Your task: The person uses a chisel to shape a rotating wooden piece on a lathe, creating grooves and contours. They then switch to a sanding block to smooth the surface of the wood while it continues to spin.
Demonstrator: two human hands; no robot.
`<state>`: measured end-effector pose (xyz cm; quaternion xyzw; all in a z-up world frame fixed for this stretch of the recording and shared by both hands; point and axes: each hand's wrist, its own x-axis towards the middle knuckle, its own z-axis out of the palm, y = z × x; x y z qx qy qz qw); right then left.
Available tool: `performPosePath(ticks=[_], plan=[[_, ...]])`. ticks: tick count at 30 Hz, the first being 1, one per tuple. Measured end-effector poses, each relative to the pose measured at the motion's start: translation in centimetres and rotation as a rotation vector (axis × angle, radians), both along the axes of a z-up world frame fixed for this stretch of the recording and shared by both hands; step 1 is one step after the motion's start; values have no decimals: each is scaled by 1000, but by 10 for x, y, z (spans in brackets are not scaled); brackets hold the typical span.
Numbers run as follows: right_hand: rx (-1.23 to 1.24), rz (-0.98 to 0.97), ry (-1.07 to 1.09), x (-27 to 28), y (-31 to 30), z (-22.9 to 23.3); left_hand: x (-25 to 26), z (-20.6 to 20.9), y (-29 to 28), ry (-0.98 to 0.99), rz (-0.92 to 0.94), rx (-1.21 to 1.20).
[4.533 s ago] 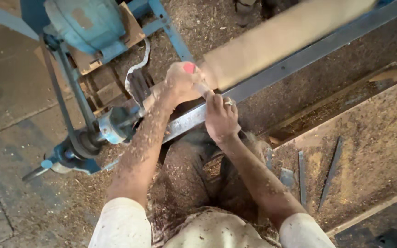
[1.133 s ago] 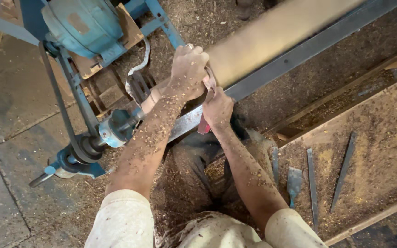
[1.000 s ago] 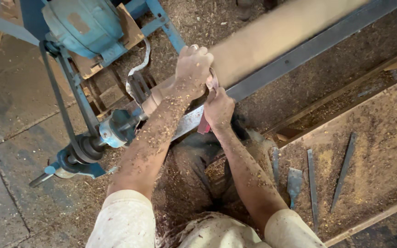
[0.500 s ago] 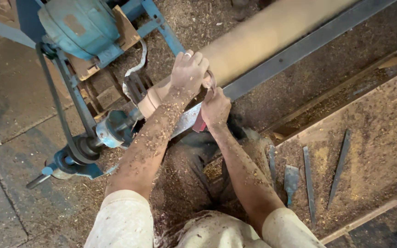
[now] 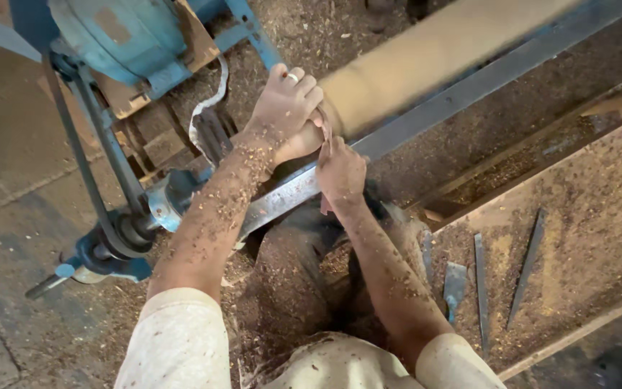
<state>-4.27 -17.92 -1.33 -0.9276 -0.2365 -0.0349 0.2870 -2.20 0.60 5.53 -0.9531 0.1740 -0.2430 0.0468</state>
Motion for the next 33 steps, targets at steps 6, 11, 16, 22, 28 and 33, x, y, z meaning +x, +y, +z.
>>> performPosePath(ticks=[6, 11, 16, 22, 28, 33], plan=[[-47, -84, 37, 9, 6, 2, 13, -24, 9, -20, 18, -14], [37, -90, 24, 13, 11, 28, 17, -13, -2, -90, 106, -6], [222, -202, 128, 16, 1, 36, 11, 5, -7, -7, 84, -167], [226, -261, 127, 4, 5, 6, 4, -3, -13, 80, 82, -244], [177, -267, 177, 11, -1, -10, 7, 16, -20, 197, 117, -350], [176, -303, 229, 12, 0, -10, 19, -6, -33, 206, 237, -288]])
